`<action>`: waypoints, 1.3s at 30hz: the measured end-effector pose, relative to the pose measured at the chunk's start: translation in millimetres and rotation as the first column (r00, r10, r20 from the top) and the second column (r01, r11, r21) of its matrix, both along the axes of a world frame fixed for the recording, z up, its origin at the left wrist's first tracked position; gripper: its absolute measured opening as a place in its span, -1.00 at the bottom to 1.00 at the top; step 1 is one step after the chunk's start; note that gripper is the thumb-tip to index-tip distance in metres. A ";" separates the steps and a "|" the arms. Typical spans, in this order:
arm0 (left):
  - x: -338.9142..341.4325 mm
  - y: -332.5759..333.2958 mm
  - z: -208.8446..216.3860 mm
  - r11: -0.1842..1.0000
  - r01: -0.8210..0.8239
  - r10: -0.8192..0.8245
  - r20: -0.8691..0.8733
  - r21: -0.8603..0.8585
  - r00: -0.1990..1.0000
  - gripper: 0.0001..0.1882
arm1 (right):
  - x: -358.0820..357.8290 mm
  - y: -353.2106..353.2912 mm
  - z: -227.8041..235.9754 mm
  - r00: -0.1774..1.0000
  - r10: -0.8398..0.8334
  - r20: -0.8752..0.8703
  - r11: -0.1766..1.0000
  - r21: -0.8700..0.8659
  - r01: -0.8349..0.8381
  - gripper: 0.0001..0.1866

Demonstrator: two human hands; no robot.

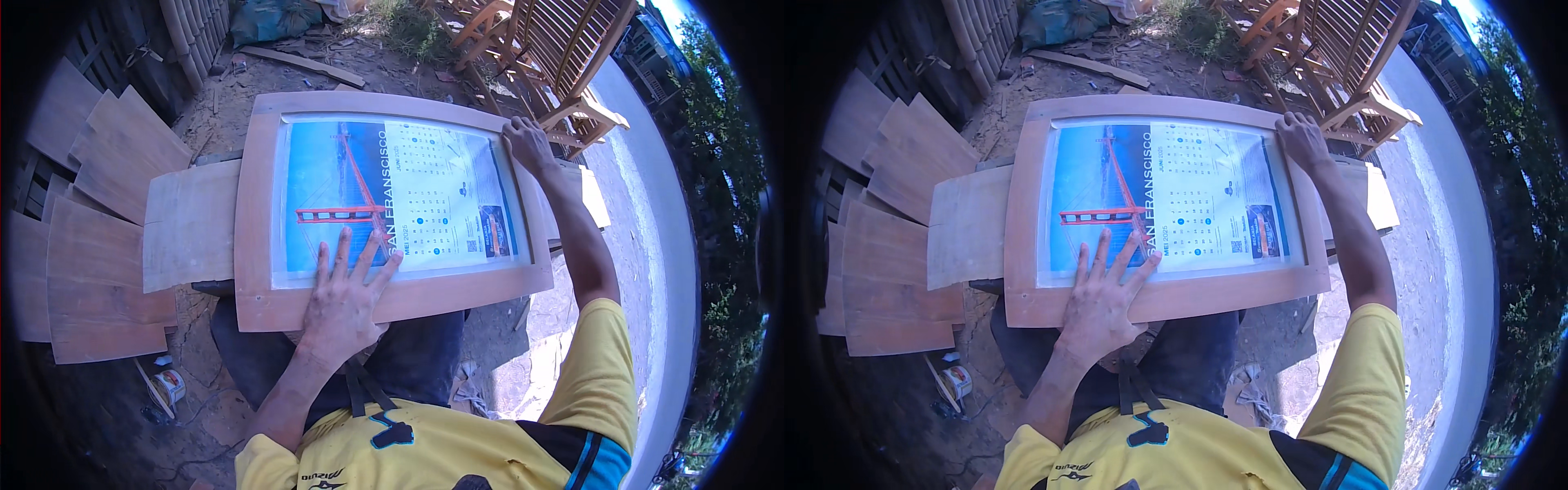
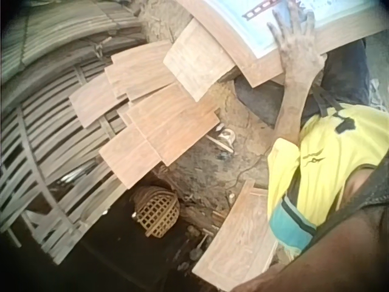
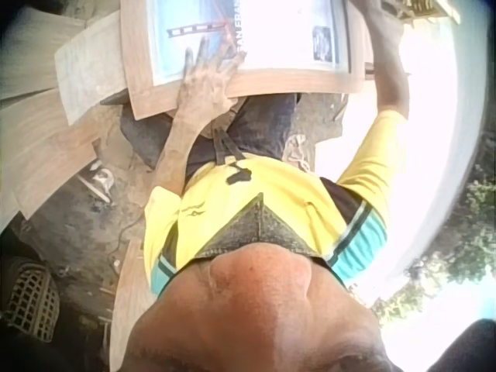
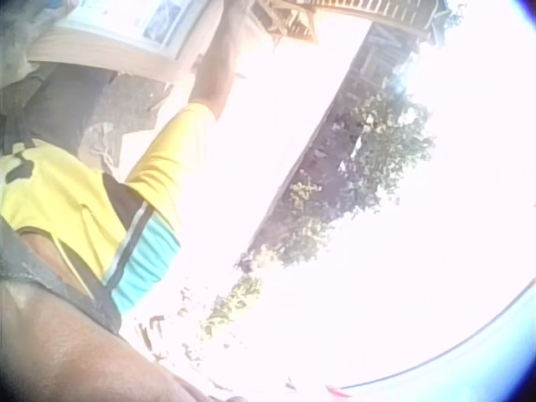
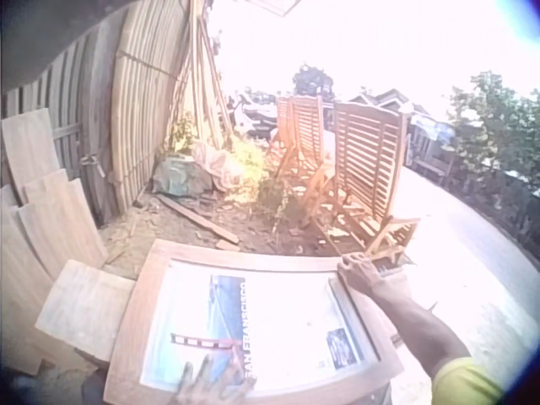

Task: The person applies adhesive to the edges of a wooden frame and carefully positions a large calendar within it. They press down along the borders and corners with their fingers and a small wooden block to secure the calendar to the frame.

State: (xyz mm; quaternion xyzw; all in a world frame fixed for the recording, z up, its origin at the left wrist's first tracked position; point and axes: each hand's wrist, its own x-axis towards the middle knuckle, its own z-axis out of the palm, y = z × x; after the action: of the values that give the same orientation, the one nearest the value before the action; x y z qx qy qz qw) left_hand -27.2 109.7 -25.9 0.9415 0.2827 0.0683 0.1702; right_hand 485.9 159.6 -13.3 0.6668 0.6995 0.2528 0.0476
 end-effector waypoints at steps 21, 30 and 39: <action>-12.6 -2.3 -16.7 0.987 0.041 -0.038 -0.021 0.157 0.999 0.02 | -385.9 184.8 -30.6 0.420 -0.090 -0.903 0.985 -0.020 0.169 -0.72; -8.2 -1.8 -35.6 0.985 0.079 -0.098 0.118 0.155 0.988 -0.17 | -427.1 68.5 -10.4 0.263 -0.310 -0.914 0.947 -0.321 0.003 -0.75; -23.9 -35.5 -51.7 0.901 -0.079 -0.092 0.366 0.427 0.926 -0.51 | -401.4 7.5 32.6 0.419 -0.077 -0.905 0.821 -0.296 -0.489 -0.80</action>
State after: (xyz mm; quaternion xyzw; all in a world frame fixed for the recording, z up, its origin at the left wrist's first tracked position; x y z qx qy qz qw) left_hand -51.1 74.2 -77.6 0.9256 0.2191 0.3087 0.0077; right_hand 84.5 167.1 19.3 0.5611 0.7374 -0.3299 -0.1806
